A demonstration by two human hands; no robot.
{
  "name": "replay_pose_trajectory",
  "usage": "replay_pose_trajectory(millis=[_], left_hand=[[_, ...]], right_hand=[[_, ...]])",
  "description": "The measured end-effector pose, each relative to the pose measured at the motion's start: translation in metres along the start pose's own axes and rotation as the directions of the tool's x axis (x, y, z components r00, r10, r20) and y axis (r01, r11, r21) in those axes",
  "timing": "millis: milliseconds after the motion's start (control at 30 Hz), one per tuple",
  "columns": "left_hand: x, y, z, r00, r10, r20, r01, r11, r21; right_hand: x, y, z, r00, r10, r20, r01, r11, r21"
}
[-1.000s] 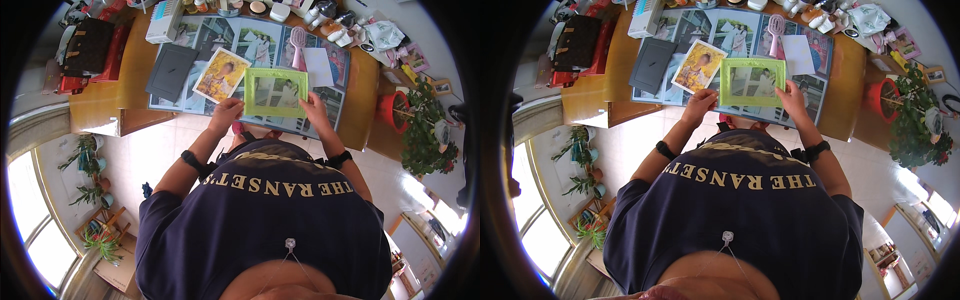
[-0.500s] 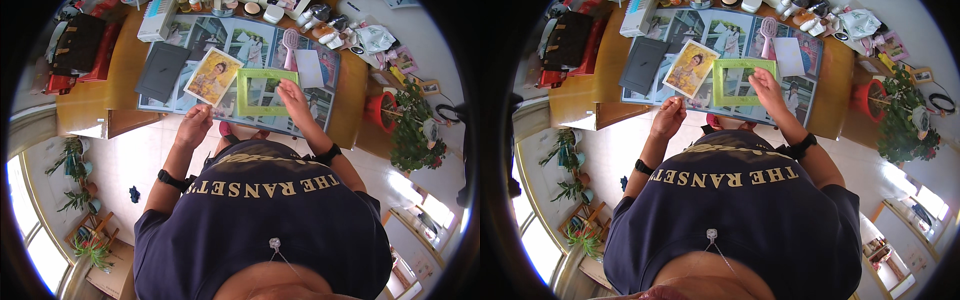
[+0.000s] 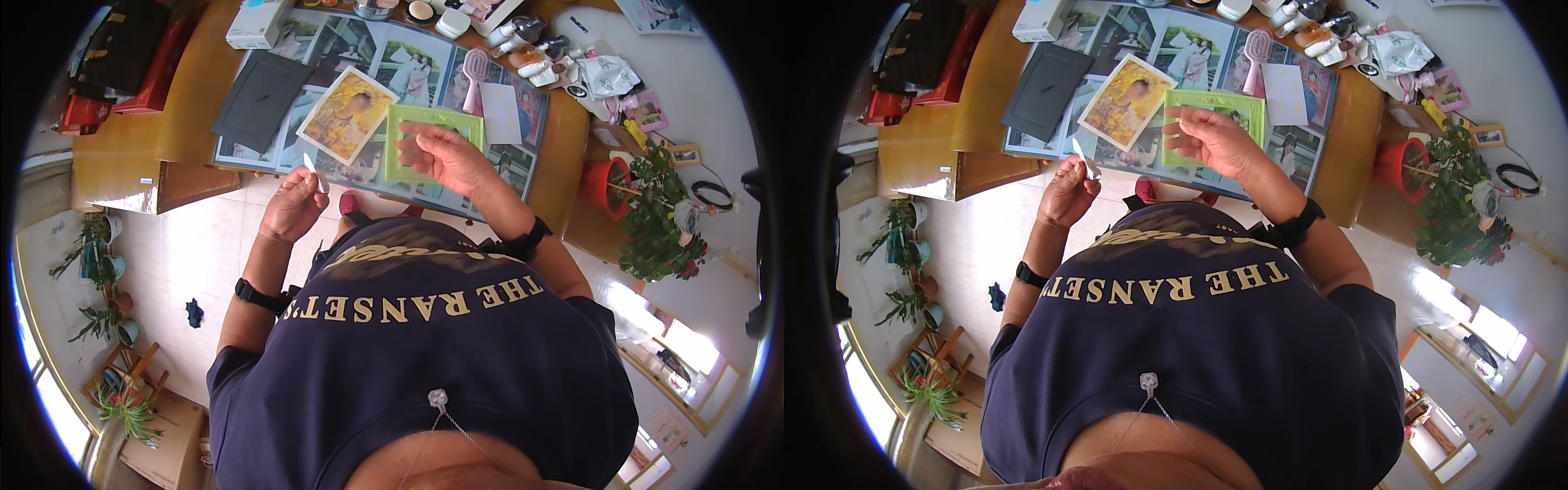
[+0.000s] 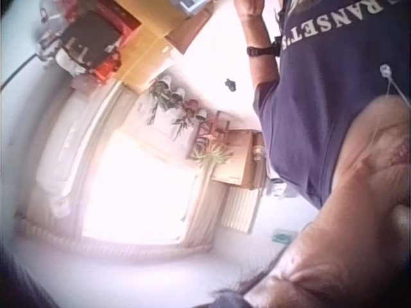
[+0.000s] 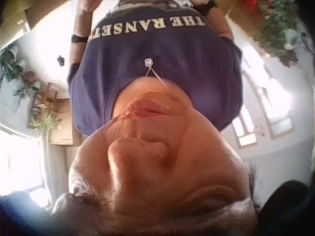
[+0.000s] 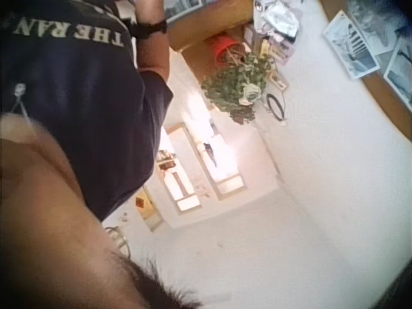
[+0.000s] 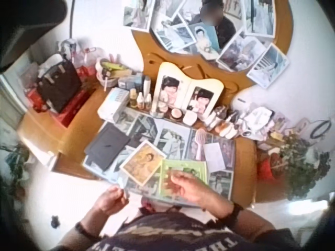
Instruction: The person assembles a pink photo frame by inserting a photograph and backing board, then places it on a table. They later handle a green frame and a small white object, moving between tables.
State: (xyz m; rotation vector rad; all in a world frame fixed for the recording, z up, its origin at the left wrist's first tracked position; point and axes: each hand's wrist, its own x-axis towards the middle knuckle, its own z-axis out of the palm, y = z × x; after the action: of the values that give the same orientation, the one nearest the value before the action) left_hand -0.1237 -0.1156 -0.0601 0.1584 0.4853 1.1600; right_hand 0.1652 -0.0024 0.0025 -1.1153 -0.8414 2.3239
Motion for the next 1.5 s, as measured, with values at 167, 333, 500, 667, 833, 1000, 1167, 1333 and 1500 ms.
replay_pose_trajectory(millis=[167, 333, 500, 667, 833, 1000, 1167, 1333, 1500], left_hand=[[-0.009, 0.006, 0.001, 0.999, 0.022, 0.046, -0.026, 0.996, 0.087], [-0.015, 0.019, 0.011, 0.990, 0.050, 0.134, -0.071, 0.984, 0.161], [-0.018, 0.028, 0.026, 0.974, 0.102, 0.201, -0.160, 0.942, 0.295], [-0.019, 0.031, 0.032, 0.962, 0.141, 0.235, -0.238, 0.855, 0.462], [-0.020, 0.027, 0.031, 0.978, 0.149, 0.145, -0.195, 0.900, 0.389], [-0.020, 0.024, 0.030, 0.983, 0.116, 0.142, -0.154, 0.943, 0.295], [-0.022, 0.023, 0.033, 0.986, 0.106, 0.131, -0.142, 0.940, 0.311], [-0.023, 0.021, 0.038, 0.981, 0.122, 0.152, -0.173, 0.903, 0.394], [-0.024, 0.019, 0.037, 0.987, 0.112, 0.114, -0.148, 0.911, 0.386]], right_hand=[[-0.010, -0.024, 0.031, 0.988, -0.134, -0.073, 0.119, 0.977, -0.177], [-0.026, -0.045, 0.061, 0.980, -0.200, 0.004, 0.192, 0.932, -0.309], [-0.032, -0.058, 0.090, 0.943, -0.331, 0.014, 0.306, 0.852, -0.425], [-0.032, -0.062, 0.101, 0.914, -0.401, -0.058, 0.328, 0.817, -0.475], [-0.028, -0.060, 0.101, 0.901, -0.430, -0.060, 0.356, 0.811, -0.464], [-0.029, -0.060, 0.100, 0.912, -0.409, -0.044, 0.348, 0.824, -0.446], [-0.035, -0.060, 0.098, 0.926, -0.374, -0.056, 0.316, 0.846, -0.430], [-0.036, -0.054, 0.095, 0.906, -0.415, -0.085, 0.331, 0.818, -0.470], [-0.038, -0.052, 0.092, 0.898, -0.431, -0.094, 0.344, 0.817, -0.463]])
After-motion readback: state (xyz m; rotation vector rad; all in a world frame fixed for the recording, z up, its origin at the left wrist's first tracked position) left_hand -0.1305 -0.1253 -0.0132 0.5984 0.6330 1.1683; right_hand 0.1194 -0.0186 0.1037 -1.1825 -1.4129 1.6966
